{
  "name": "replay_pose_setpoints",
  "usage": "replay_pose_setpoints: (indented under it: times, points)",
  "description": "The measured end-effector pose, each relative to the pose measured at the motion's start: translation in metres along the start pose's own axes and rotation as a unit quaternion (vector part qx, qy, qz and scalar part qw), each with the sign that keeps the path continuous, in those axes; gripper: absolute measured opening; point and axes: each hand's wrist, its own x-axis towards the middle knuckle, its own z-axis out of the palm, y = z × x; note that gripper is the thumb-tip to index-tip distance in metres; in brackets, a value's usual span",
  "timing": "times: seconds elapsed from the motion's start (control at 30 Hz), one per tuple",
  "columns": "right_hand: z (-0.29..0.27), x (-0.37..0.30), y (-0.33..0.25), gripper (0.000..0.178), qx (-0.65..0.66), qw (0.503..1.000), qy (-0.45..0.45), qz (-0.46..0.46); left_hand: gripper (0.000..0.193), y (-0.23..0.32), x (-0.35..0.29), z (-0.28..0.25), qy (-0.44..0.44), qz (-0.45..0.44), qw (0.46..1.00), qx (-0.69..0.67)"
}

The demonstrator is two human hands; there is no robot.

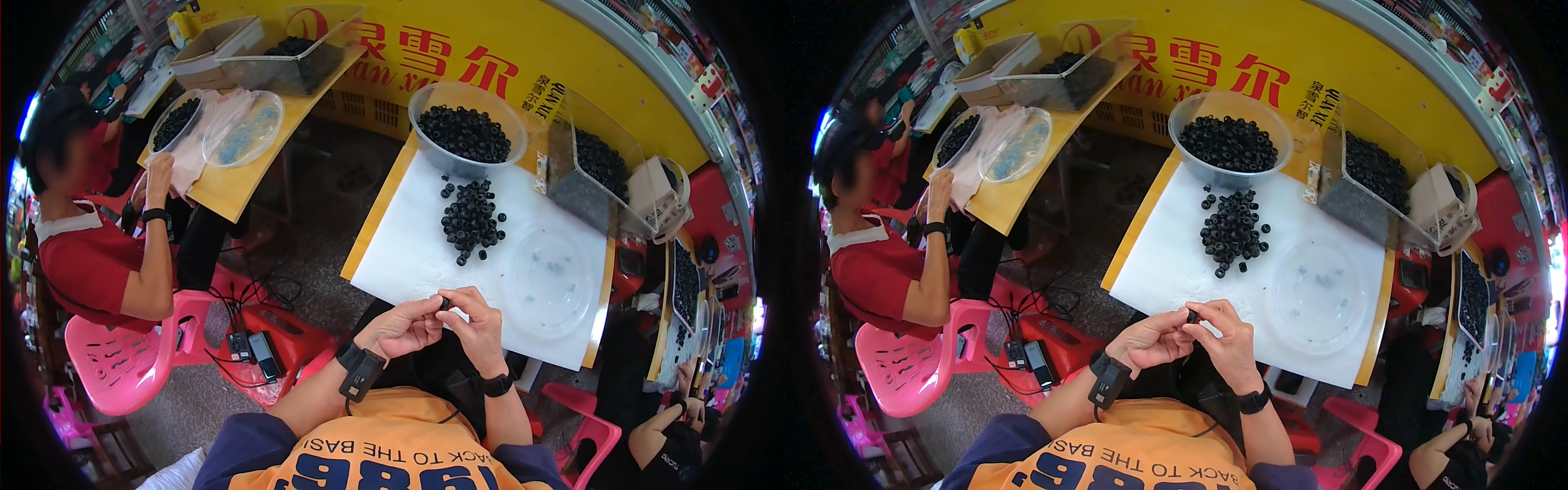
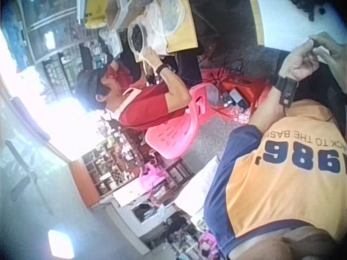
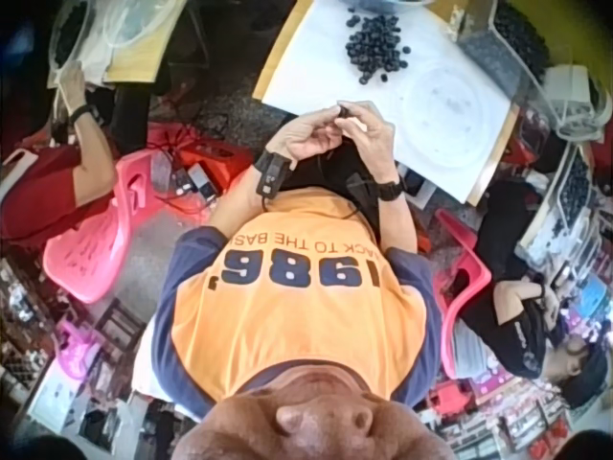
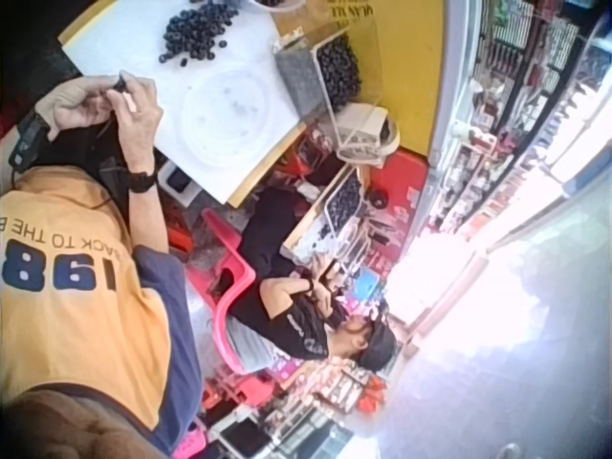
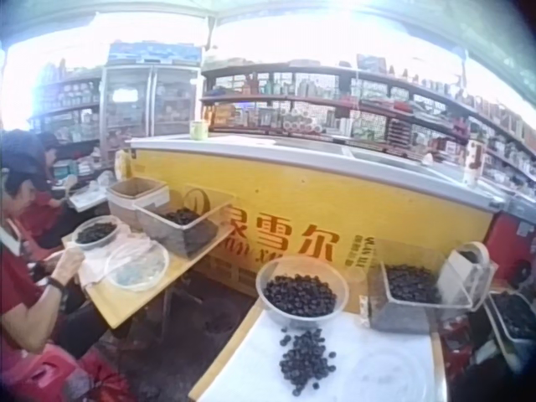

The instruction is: Sorting and inspecting small black plastic components in a workshop setting.

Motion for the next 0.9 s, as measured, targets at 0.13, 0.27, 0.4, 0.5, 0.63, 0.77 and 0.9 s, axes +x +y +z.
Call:
replay_pose_setpoints:
  times: [0.13,0.27,0.4,0.5,0.63,0.77,0.9]
  points:
    - [-0.001,0.003,-0.002,0.033,-0.01,1.0,-0.005,-0.021,0.011,-0.001,0.0,-0.003,-0.028,0.009,0.999,-0.016]
    - [-0.001,0.001,-0.009,0.032,-0.036,0.999,0.011,-0.028,0.013,-0.001,-0.002,0.004,-0.035,0.032,0.998,0.043]
    - [0.002,0.0,-0.008,0.031,-0.042,0.998,0.019,-0.031,0.015,-0.005,0.0,-0.001,-0.038,0.029,0.999,0.024]
    - [0.006,-0.002,-0.006,0.031,-0.025,0.999,0.029,-0.024,0.015,-0.005,0.001,-0.005,-0.032,0.014,0.999,-0.002]
    - [0.009,0.0,-0.002,0.032,-0.009,1.0,0.026,-0.006,0.013,-0.003,0.002,-0.01,-0.051,0.006,0.998,-0.033]
    - [0.009,0.013,0.008,0.033,0.024,1.0,-0.003,0.013,0.013,0.012,0.013,-0.016,0.017,0.066,0.995,0.076]
    - [0.011,0.023,0.024,0.037,0.036,0.999,-0.004,-0.007,0.018,0.029,0.017,-0.018,0.028,0.08,0.984,0.157]
